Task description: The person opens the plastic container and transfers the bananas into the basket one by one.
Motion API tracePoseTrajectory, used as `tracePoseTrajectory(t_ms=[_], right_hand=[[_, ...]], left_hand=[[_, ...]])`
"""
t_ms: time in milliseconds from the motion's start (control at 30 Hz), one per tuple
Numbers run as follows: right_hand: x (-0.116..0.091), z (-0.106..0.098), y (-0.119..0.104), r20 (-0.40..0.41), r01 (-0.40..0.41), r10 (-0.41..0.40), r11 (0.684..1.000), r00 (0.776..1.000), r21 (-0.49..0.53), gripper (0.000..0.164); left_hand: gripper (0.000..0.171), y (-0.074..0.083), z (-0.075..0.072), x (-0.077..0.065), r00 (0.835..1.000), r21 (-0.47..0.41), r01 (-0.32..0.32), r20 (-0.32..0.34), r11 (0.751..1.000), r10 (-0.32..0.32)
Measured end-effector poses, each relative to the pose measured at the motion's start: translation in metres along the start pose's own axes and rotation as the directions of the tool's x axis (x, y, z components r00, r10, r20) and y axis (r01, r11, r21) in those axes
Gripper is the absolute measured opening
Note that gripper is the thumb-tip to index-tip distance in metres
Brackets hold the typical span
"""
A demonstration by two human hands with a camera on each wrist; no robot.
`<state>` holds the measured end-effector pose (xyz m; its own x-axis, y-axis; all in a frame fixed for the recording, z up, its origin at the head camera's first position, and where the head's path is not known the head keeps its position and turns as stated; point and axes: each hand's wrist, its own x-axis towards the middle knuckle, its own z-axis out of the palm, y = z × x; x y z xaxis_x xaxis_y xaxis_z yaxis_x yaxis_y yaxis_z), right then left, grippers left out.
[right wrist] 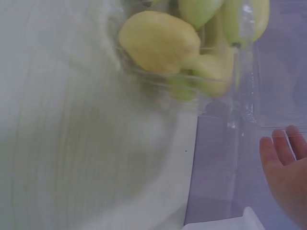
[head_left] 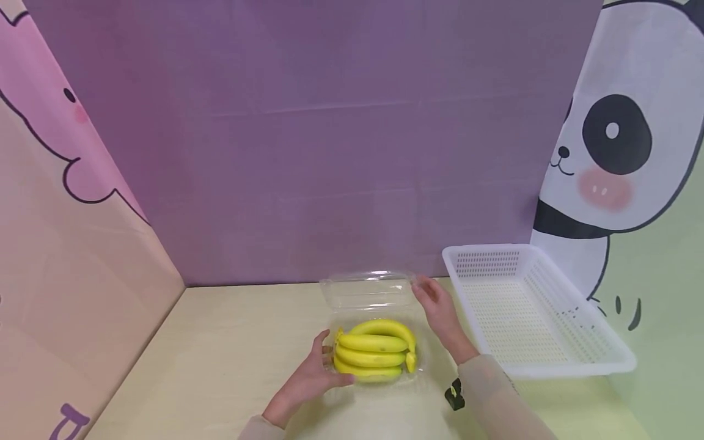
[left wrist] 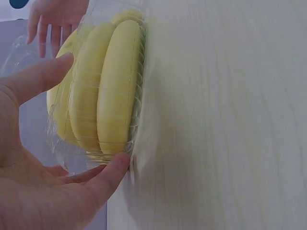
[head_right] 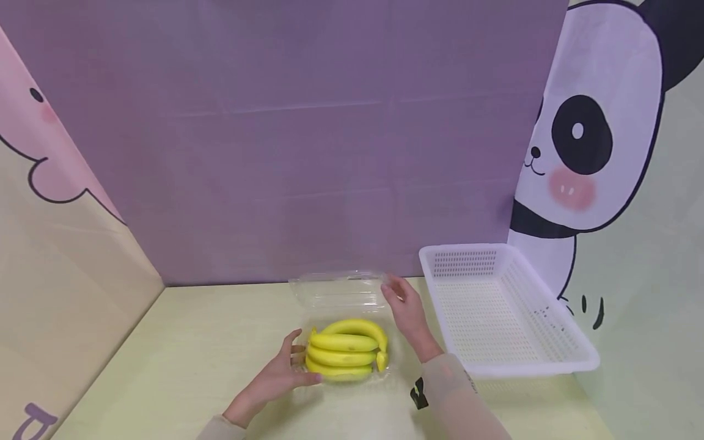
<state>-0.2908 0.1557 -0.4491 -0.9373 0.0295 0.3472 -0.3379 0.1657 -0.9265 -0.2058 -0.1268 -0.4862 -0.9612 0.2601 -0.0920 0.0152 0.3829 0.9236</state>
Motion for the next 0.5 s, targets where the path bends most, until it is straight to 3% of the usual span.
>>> tracePoseTrajectory(t_ms=[267, 367, 500], right_hand=[[0.003, 0.003, 0.009, 0.004, -0.046, 0.046, 0.999, 0.999, 0.007, 0.036], [0.000, 0.005, -0.004, 0.003, -0.057, 0.057, 0.998, 0.998, 0.001, 0.035], [0.000, 0.005, -0.004, 0.001, -0.086, 0.086, 0.996, 0.996, -0.012, 0.035]], left_hand=[[0.116, 0.001, 0.000, -0.001, 1.000, 0.006, -0.003, -0.004, 1.000, 0.003], [0.116, 0.001, 0.000, -0.001, 1.000, -0.003, 0.002, -0.002, 1.000, -0.002], [0.115, 0.000, 0.001, -0.001, 1.000, 0.000, -0.001, -0.001, 1.000, 0.001]])
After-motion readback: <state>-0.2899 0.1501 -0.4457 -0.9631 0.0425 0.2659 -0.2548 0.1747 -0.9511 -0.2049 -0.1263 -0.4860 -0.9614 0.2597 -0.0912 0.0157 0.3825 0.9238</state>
